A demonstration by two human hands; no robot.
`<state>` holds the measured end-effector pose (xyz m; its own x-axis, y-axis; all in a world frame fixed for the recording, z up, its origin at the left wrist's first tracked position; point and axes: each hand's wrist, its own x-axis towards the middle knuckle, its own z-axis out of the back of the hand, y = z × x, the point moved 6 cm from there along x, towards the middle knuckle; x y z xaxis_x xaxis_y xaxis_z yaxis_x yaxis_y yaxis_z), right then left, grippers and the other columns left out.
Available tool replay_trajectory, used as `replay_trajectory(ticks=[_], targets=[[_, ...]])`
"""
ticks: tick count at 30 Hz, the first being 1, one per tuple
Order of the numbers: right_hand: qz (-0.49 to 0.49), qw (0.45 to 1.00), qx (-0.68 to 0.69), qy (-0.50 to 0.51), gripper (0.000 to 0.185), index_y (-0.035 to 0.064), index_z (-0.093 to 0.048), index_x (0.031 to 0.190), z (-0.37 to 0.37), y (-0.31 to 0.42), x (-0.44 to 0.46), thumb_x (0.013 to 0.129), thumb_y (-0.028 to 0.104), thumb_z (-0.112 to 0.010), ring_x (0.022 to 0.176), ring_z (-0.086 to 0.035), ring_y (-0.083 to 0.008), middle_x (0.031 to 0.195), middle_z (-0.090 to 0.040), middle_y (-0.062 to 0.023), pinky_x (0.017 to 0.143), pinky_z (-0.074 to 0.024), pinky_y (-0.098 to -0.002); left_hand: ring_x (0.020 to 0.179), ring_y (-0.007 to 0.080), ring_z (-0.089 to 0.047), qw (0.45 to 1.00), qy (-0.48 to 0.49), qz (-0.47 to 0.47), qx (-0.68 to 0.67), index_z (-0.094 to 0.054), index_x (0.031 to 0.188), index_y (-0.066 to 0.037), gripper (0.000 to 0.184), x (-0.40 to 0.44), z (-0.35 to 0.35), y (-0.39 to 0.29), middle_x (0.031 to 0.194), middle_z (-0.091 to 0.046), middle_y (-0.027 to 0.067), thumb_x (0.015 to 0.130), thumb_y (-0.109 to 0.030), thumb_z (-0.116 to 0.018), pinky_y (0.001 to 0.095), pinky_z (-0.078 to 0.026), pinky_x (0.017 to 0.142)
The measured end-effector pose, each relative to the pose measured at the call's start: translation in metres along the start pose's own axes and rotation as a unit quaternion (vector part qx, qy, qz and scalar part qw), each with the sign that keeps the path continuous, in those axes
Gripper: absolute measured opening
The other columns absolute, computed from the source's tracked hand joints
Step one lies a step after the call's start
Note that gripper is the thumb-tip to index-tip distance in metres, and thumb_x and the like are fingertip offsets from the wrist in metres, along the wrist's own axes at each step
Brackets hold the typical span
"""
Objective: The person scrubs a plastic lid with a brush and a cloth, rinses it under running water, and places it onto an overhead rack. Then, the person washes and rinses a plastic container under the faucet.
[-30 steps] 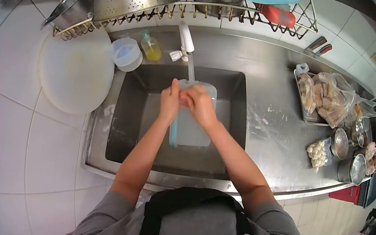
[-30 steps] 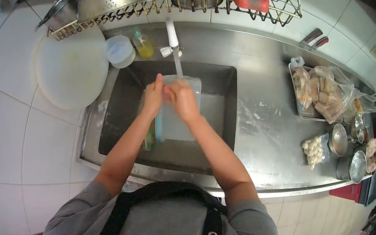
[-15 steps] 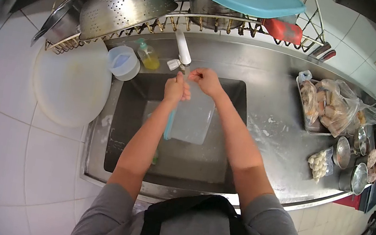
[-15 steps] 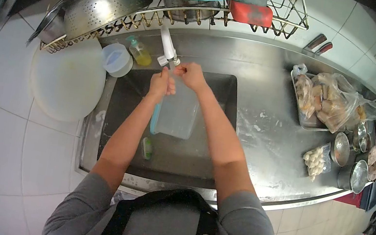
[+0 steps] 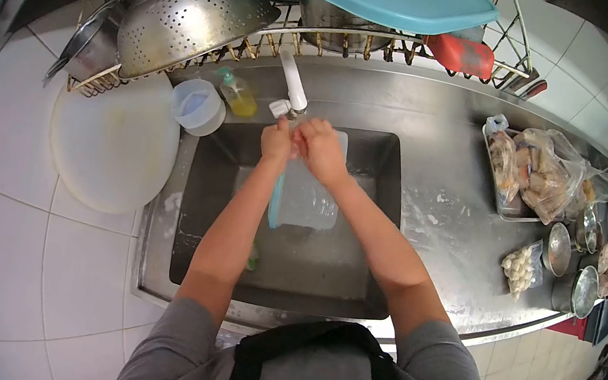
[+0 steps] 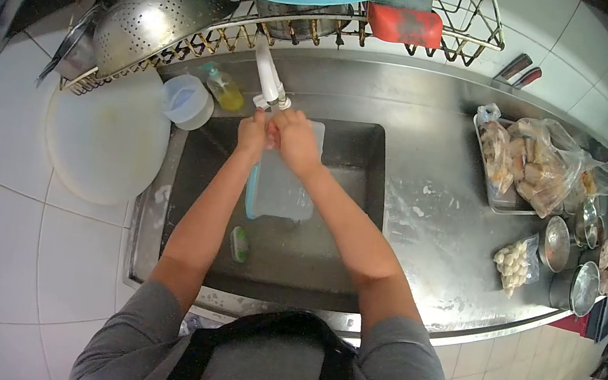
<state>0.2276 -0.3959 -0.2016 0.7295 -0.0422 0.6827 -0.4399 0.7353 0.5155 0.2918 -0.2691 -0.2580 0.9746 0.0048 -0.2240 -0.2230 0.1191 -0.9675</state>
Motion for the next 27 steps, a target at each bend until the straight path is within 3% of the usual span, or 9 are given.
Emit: replay_trajectory(ticks=[2,6,9,12,15,18,20,23,27], targets=[[-0.011,0.999,0.022,0.028,0.012,0.0044,-0.068,0.086,0.003,0.007,-0.003,0.082,0.016,-0.066,0.085,-0.057,-0.0376,0.085,-0.061,-0.0156,0.075,-0.0467,-0.0469,0.044,0.0211,-0.056,0.998,0.001,0.019,-0.064,-0.056,0.076,0.004,0.057,-0.006,0.001,0.001,0.06,-0.058,0.012,0.103,-0.042,-0.036,0.0326,-0.046,0.039],[-0.161,0.987,-0.021,0.004,0.017,0.008,-0.067,0.095,-0.004,-0.06,0.002,0.079,0.014,-0.065,0.089,-0.056,-0.0352,0.093,-0.061,-0.0144,0.079,-0.0454,-0.0459,0.047,0.0211,-0.057,0.992,0.011,0.032,-0.125,-0.055,0.076,0.0,0.05,-0.01,0.009,0.005,0.062,-0.058,0.0107,0.101,-0.04,-0.039,0.0337,-0.046,0.043],[-0.081,0.993,-0.058,0.067,0.02,0.0063,-0.067,0.103,-0.011,0.001,-0.005,0.085,0.012,-0.061,0.096,-0.058,-0.0353,0.1,-0.063,-0.0153,0.086,-0.0457,-0.045,0.048,0.0221,-0.057,0.998,-0.015,-0.006,-0.057,-0.055,0.077,0.001,0.048,-0.009,0.011,0.001,0.063,-0.059,0.0124,0.102,-0.037,-0.039,0.034,-0.046,0.044],[0.028,0.997,-0.072,-0.019,0.028,0.0065,-0.064,0.115,-0.002,0.039,-0.02,0.089,0.017,-0.06,0.11,-0.056,-0.0373,0.118,-0.062,-0.0144,0.095,-0.0433,-0.0473,0.05,0.0238,-0.059,0.985,-0.056,0.021,-0.161,-0.054,0.079,0.002,0.045,-0.001,0.015,0.01,0.068,-0.061,0.0149,0.101,-0.034,-0.039,0.0339,-0.046,0.045],[-0.096,0.981,-0.16,0.055,0.038,0.0097,-0.056,0.13,0.007,-0.004,-0.012,0.094,0.023,-0.054,0.127,-0.046,-0.0363,0.136,-0.052,-0.0134,0.105,-0.0371,-0.0505,0.045,0.0231,-0.056,0.983,-0.082,0.051,-0.157,-0.056,0.076,0.003,0.053,-0.01,0.02,0.016,0.061,-0.06,0.0128,0.103,-0.037,-0.036,0.0319,-0.042,0.039],[0.031,0.973,-0.225,0.052,0.042,0.0131,-0.053,0.134,0.003,0.027,-0.028,0.094,0.027,-0.051,0.137,-0.035,-0.0386,0.146,-0.043,-0.0132,0.112,-0.0288,-0.0523,0.046,0.0222,-0.052,0.967,-0.091,0.086,-0.222,-0.05,0.087,0.001,0.039,0.015,0.024,0.03,0.064,-0.056,0.0117,0.104,-0.031,-0.035,0.0317,-0.037,0.039],[0.028,0.97,-0.177,0.161,0.048,0.0148,-0.046,0.141,-0.007,0.064,-0.085,0.095,0.025,-0.05,0.14,-0.028,-0.0405,0.151,-0.037,-0.0122,0.114,-0.0254,-0.0507,0.049,0.0225,-0.051,0.948,-0.081,0.085,-0.295,-0.044,0.094,-0.002,0.025,0.034,0.049,0.06,0.068,-0.053,0.0112,0.103,-0.024,-0.035,0.0324,-0.037,0.039],[0.008,0.976,-0.17,0.135,0.052,0.0133,-0.039,0.146,0.023,0.064,-0.142,0.096,0.024,-0.05,0.142,-0.023,-0.0406,0.154,-0.031,-0.0134,0.116,-0.022,-0.0509,0.051,0.0223,-0.049,0.93,-0.08,0.089,-0.348,-0.036,0.099,-0.008,0.007,0.046,0.084,0.094,0.072,-0.048,0.0101,0.101,-0.014,-0.034,0.0334,-0.038,0.041],[-0.109,0.993,0.044,0.003,0.052,0.0136,-0.036,0.148,0.038,0.025,-0.156,0.098,0.023,-0.048,0.144,-0.02,-0.0383,0.156,-0.025,-0.0168,0.117,-0.0173,-0.048,0.053,0.0208,-0.048,0.927,-0.115,0.156,-0.32,-0.035,0.094,-0.009,0.007,0.032,0.105,0.139,0.073,-0.046,0.0073,0.1,-0.009,-0.035,0.0331,-0.038,0.043]])
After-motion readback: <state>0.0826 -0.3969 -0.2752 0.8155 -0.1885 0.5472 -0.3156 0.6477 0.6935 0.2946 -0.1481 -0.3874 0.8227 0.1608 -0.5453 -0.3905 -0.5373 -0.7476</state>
